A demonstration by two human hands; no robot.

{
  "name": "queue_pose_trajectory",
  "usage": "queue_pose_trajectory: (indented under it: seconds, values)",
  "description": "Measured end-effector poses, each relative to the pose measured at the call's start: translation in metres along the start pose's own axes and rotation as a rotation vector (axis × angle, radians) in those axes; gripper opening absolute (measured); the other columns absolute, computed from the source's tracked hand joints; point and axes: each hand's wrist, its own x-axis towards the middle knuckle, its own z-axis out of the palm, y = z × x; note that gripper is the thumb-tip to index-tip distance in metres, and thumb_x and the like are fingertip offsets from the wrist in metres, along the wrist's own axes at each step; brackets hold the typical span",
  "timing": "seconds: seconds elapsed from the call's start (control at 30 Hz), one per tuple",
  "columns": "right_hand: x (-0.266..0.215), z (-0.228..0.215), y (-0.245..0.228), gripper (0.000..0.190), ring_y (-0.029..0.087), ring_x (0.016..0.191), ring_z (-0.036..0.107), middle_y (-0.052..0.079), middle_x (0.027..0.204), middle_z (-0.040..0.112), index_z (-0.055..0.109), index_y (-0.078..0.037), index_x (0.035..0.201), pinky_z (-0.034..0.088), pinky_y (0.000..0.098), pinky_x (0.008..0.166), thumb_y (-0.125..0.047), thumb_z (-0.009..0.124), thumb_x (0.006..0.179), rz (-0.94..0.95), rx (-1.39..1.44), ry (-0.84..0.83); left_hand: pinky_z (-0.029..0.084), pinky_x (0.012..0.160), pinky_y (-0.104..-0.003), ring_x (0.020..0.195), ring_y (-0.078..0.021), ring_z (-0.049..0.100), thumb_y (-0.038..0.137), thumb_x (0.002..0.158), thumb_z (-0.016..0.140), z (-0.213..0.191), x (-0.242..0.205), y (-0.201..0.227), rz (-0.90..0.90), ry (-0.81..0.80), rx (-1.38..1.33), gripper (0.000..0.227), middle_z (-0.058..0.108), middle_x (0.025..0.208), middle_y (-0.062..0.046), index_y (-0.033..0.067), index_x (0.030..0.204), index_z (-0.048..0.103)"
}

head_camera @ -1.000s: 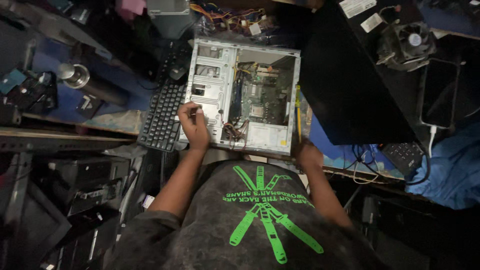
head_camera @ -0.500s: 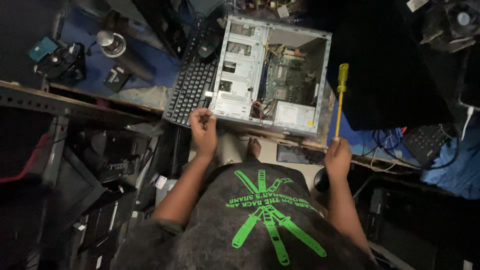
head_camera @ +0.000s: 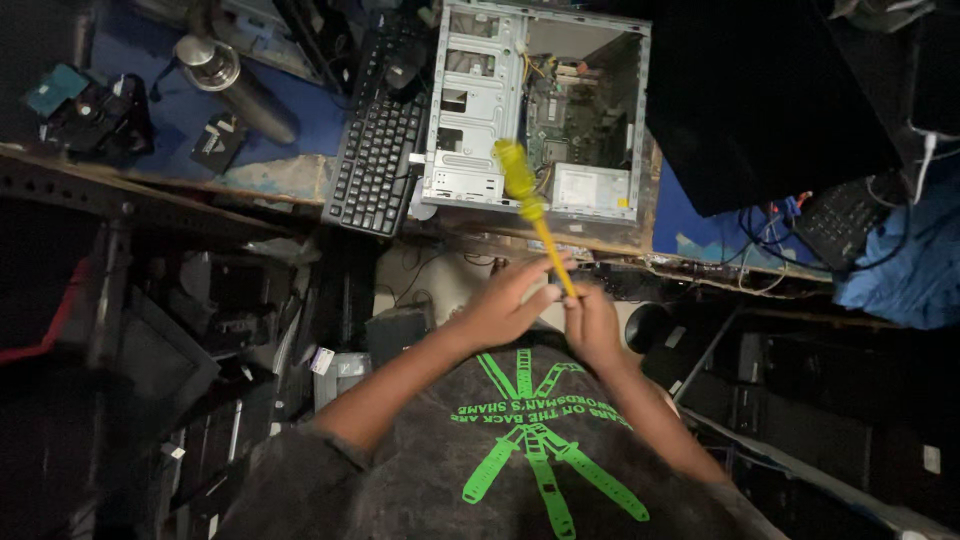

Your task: The person removes a CPU cooler from a desktop tower, places it aside, and then uses a screwdriver to work on the motherboard area. The person later picks up the cooler again and continues handling components inside the open case.

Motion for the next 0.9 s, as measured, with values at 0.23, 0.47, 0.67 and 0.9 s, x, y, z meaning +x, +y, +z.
queue_pose_trajectory:
  seconds: [0.23,0.47,0.67,0.9]
  values:
    - [0.009,-0.031,-0.026,0.039,0.039,0.103,0.065,0.02,0.112,0.065,0.059,-0.004,0.121,0.053,0.0436,0.088,-0.015,0.074,0.086,-0.091,-0.146,-0.099,0.054,0.082,-0.046,0.096,-0.0369,0.069,0.019,0.102,0.061,0.027,0.016,-0.002,-0.228,-0.155,0.119,0.015,0.071,0.1,-0.015,0.0077,0.11,0.067]
    - [0.01,-0.114,-0.007,0.077,0.027,0.116,0.064,0.015,0.139,0.06,0.045,-0.005,0.151,0.054,0.0425,0.101,-0.035,0.083,0.091,0.17,1.019,0.281,0.051,0.077,-0.048,0.094,-0.037,0.065,0.012,0.089,0.065,0.049,0.046,-0.027,0.034,-0.205,0.351,0.021,0.065,0.097,-0.013,0.0082,0.11,0.066]
    - [0.007,-0.185,0.039,0.038,0.024,0.106,0.068,0.016,0.128,0.066,0.06,0.0,0.13,0.058,0.0395,0.088,-0.024,0.07,0.103,0.264,0.825,0.381,0.05,0.07,-0.046,0.083,-0.032,0.064,0.014,0.088,0.071,0.061,0.094,-0.032,0.059,-0.221,0.426,0.021,0.062,0.087,-0.01,0.0084,0.109,0.072]
    - [0.011,-0.188,0.105,0.032,0.019,0.079,0.061,0.014,0.103,0.067,0.06,0.0,0.124,0.05,0.0329,0.068,-0.005,0.074,0.095,0.488,0.815,0.431,0.051,0.072,-0.047,0.085,-0.0328,0.064,0.012,0.084,0.071,0.102,0.131,-0.029,0.137,-0.261,0.5,0.028,0.064,0.09,-0.01,0.0064,0.111,0.073]
